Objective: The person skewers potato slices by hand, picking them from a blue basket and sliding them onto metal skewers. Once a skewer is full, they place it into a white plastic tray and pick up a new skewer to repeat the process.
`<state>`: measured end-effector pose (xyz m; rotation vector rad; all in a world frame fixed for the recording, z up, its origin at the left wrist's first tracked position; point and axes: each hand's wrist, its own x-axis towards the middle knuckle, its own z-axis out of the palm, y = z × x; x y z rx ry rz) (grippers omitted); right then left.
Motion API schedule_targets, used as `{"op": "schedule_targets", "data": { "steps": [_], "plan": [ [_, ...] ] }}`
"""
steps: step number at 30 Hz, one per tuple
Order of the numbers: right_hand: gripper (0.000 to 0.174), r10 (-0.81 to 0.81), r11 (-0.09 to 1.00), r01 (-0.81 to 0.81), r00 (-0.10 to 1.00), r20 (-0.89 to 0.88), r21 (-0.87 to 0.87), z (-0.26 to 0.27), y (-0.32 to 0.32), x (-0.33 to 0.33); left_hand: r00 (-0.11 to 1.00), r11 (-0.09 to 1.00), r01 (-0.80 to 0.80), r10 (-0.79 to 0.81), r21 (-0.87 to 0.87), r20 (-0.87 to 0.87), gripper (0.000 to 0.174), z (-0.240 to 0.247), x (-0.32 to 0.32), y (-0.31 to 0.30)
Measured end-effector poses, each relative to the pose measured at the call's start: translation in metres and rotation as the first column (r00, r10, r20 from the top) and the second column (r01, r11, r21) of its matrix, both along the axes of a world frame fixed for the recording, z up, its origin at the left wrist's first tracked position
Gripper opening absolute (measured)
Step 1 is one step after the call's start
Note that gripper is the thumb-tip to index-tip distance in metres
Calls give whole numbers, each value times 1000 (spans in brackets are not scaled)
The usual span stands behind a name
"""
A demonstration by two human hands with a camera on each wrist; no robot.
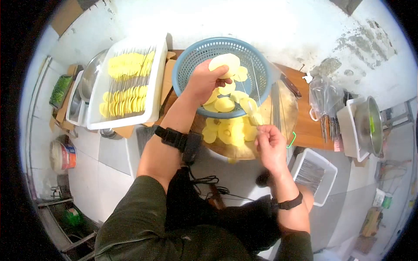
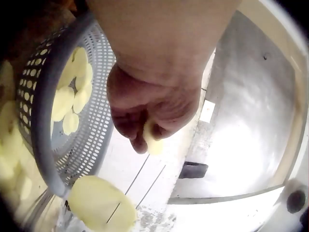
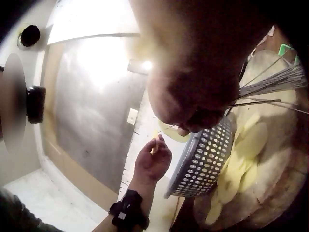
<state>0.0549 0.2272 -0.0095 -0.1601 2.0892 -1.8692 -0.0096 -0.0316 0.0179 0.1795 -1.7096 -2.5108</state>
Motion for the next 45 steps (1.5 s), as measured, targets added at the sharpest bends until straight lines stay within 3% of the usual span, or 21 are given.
{"op": "schedule_targets", "data": {
  "steps": [2,4,10,20,23,33,39,45],
  "plan": [
    [13,10,998,-9,1000,-28,56,1,0,1,1000,1000,9,-8,12,-4,26,0,0,-1],
    [12,28,998,-30,999,-22,-57,-4,1,3,1000,999,-9,9,34,-1,25,2,1,3],
    [10,28,993,-35,998,-62,-114,-15,-1,6,1000,997,-26,26,75,-4,23,3,1,5],
    [11,49,994,-49,999,-8,-95,-14,0,7,1000,1000,-16,16,10,-17,23,6,2,4],
    [9,44,991,-52,997,-64,-122,-19,-1,8,999,1000,-29,29,6,-26,23,8,3,4],
    [11,15,994,-20,999,-50,-105,-17,-5,9,1000,998,-16,15,56,19,25,1,2,8],
    [11,-32,990,33,999,12,-138,-10,-15,13,1000,999,-14,13,-40,-10,27,-2,1,17],
    [10,-46,984,51,998,37,-170,-18,-16,15,991,993,-114,115,12,-73,26,-6,-1,25]
  ]
}}
